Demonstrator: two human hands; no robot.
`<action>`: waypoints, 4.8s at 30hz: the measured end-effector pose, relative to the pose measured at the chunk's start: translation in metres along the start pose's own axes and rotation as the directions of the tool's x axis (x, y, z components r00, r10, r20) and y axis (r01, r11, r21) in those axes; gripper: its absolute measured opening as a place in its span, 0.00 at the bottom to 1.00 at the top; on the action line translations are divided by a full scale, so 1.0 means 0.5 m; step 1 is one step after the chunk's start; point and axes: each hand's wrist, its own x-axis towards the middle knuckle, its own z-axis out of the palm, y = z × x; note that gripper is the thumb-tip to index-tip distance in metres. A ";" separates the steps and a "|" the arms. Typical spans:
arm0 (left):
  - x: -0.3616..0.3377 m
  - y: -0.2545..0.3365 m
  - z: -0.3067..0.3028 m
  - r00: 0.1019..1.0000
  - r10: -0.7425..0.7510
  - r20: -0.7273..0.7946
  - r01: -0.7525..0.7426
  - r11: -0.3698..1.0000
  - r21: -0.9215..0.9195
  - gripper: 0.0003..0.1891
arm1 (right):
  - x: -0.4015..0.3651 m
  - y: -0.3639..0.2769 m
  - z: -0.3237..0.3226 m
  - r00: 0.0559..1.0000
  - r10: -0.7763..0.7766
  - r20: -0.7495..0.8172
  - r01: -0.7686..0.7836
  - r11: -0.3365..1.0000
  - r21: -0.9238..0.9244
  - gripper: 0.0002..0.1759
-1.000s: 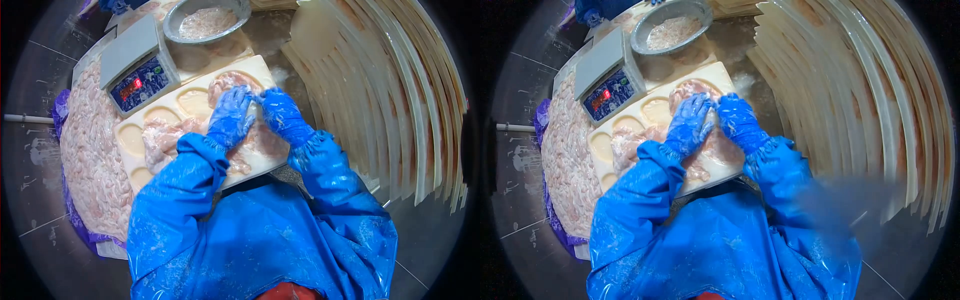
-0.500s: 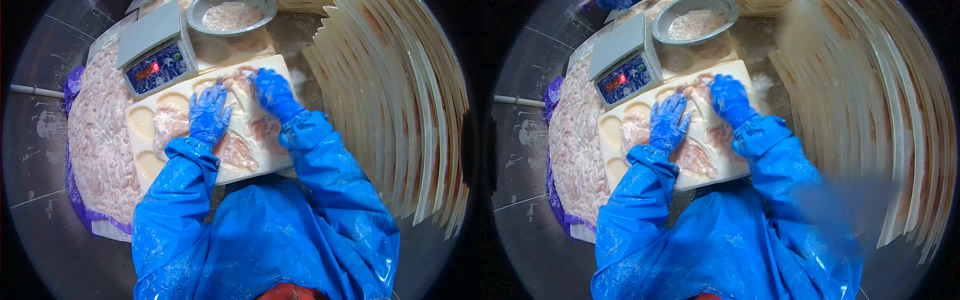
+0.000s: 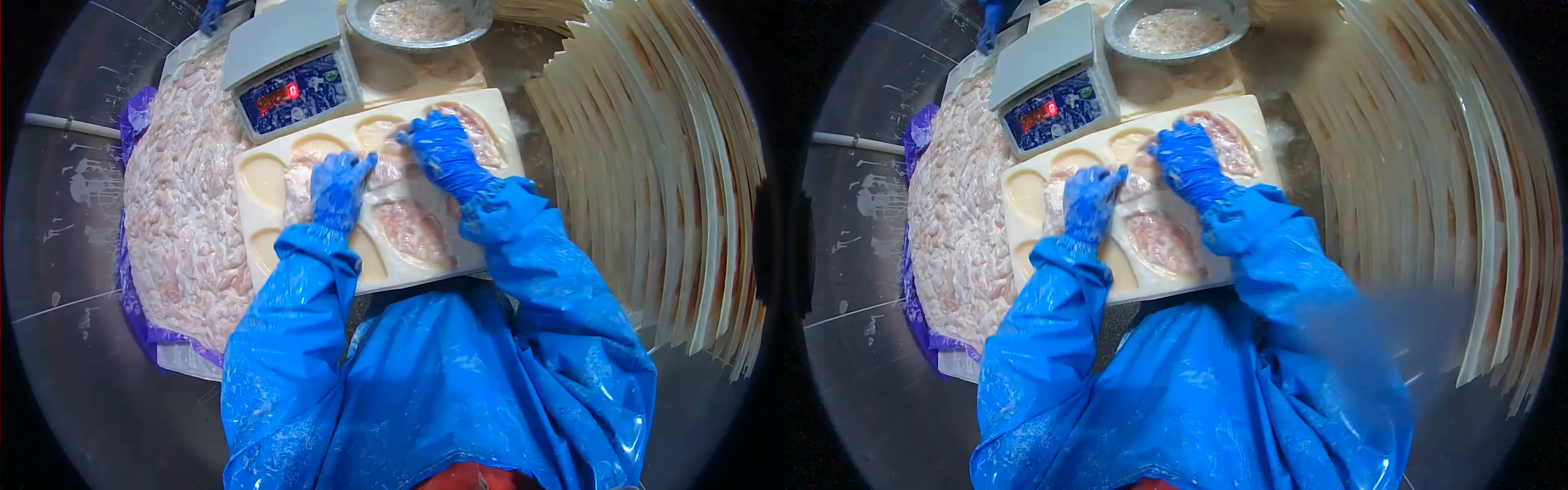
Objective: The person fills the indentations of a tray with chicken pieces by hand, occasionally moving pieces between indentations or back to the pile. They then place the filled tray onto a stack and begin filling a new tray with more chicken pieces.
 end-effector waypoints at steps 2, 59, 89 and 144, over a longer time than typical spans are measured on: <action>0.051 -0.012 -0.002 0.988 0.098 0.115 -0.114 0.984 0.140 0.10 | -0.001 -0.028 -0.084 0.988 0.076 0.137 -0.074 0.997 -0.021 0.14; 0.068 -0.027 -0.096 0.995 0.042 -0.088 -0.068 0.946 -0.316 0.26 | 0.071 -0.022 -0.039 0.916 0.078 -0.393 0.017 0.972 0.233 0.11; 0.112 -0.031 0.022 0.968 0.086 0.236 -0.067 0.994 -0.086 0.16 | -0.052 -0.036 -0.080 0.951 0.149 0.271 -0.220 0.942 0.254 0.20; -0.192 -0.132 -0.204 0.633 -0.760 -0.145 0.488 0.537 -0.688 0.13 | -0.063 -0.255 -0.094 0.993 -0.100 0.063 0.049 0.831 0.554 0.27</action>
